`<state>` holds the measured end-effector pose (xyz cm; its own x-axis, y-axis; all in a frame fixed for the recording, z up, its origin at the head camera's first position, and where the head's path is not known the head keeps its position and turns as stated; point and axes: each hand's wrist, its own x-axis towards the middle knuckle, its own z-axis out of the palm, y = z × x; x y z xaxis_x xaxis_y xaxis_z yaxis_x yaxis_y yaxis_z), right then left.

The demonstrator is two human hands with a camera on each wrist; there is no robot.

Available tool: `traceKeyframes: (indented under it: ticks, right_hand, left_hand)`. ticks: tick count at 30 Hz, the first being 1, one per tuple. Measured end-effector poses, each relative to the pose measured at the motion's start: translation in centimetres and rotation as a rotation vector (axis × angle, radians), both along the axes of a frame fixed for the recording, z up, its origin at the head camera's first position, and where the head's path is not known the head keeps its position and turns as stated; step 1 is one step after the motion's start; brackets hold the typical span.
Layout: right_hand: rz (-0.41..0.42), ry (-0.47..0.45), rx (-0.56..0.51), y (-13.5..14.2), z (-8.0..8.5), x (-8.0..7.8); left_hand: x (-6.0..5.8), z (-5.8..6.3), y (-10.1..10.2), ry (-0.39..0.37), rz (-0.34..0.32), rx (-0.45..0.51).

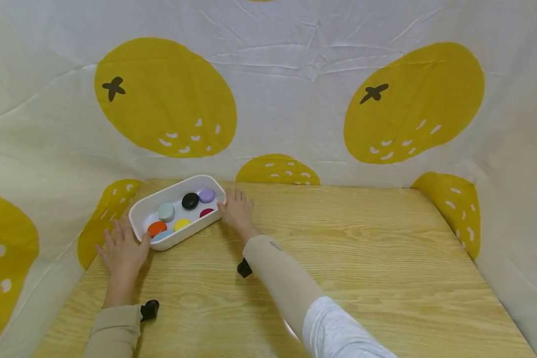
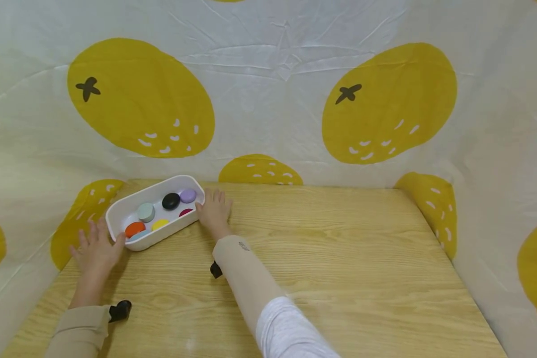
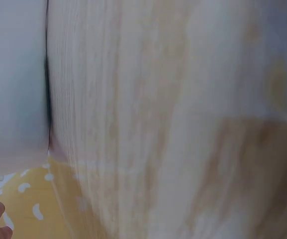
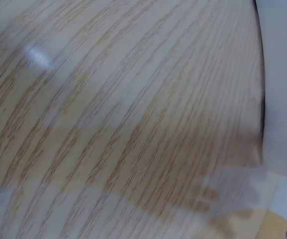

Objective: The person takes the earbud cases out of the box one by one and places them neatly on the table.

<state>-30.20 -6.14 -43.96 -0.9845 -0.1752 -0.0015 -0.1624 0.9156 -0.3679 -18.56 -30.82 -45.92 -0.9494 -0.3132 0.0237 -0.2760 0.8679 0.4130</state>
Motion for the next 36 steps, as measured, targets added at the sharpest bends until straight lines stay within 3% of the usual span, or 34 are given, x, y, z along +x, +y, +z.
traceKeyframes:
  ticks: [8, 20, 27, 36]
  right_hand:
    - [-0.001, -0.055, 0.049, -0.2, -0.1, -0.1]
    - [0.044, -0.109, 0.032, 0.9, -0.9, -0.2]
    - [0.042, -0.078, 0.095, 1.9, -1.1, 0.8]
    - [0.064, -0.03, 0.095, 3.3, -1.4, 2.9]
  left_hand:
    - [-0.1, 0.2, 0.0, -0.045, -0.025, 0.006]
    - [-0.5, 0.6, -0.1, -0.084, -0.072, 0.028]
    - [-0.9, 0.9, -0.2, -0.123, -0.125, 0.024]
    - [-0.8, 0.9, -0.4, -0.157, -0.218, 0.04]
